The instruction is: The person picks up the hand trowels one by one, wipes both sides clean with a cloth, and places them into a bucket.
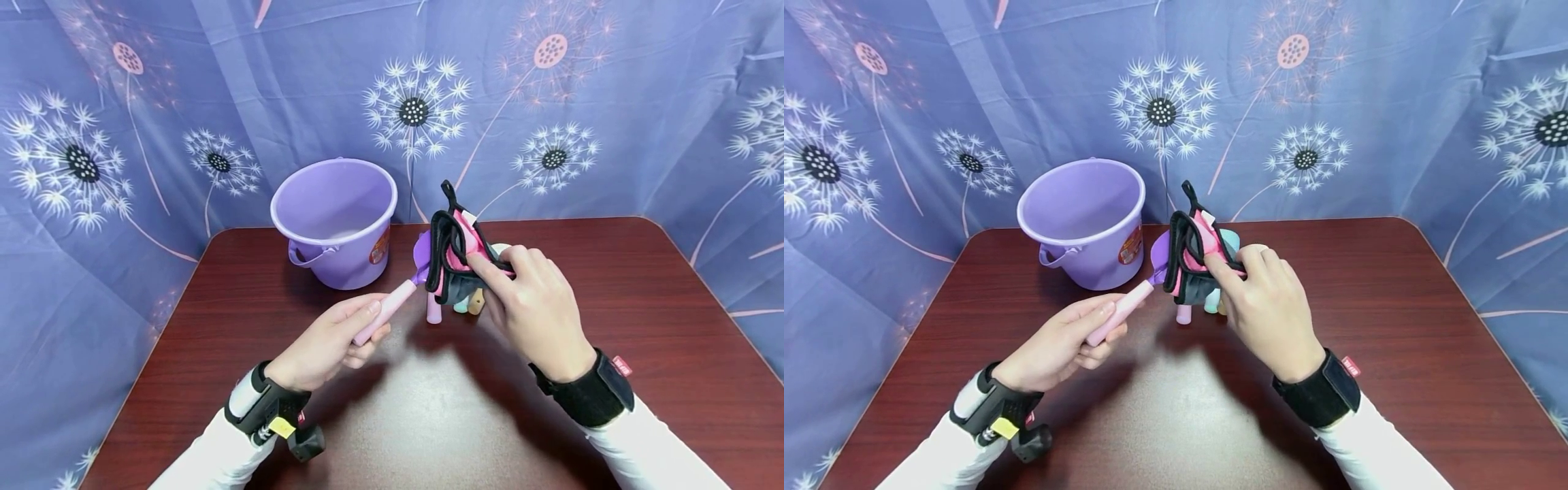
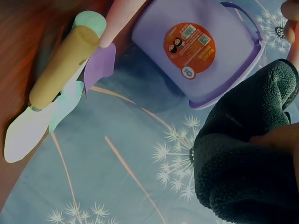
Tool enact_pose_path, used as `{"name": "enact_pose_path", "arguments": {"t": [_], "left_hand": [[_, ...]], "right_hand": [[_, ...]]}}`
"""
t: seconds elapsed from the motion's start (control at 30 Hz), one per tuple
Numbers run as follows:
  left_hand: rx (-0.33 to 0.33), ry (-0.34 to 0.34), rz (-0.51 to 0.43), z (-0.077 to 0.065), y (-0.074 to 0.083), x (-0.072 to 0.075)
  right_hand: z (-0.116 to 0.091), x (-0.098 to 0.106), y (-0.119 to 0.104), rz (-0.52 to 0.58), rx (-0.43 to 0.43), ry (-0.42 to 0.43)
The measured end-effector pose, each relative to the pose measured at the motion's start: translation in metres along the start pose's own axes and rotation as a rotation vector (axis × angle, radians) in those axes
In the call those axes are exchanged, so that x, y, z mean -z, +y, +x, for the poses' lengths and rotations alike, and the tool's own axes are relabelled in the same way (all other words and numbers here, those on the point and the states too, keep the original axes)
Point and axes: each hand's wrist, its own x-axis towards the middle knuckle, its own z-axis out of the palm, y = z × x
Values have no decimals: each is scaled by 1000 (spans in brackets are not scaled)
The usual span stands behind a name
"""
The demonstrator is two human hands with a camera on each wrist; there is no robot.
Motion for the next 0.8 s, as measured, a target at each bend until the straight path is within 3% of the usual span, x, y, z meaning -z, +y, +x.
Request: {"name": "enact_pose_path", "arguments": {"t": [0.2, 0.37, 0.5, 0.6, 0.8], "left_hand": [[-48, -34, -107, 0, 3, 0], [-72, 10, -89, -3, 9, -2], [-101, 106, 35, -6, 13, -4], [-139, 176, 178, -7, 16, -3], [-231, 230, 372, -11, 25, 3]], "right_hand": [[2, 0, -5, -9, 65, -27], [3, 2, -8, 22, 86, -19], [2, 5, -9, 86, 72, -12], [1, 7, -8, 152, 36, -26], [0, 14, -5, 286, -63, -62]]}}
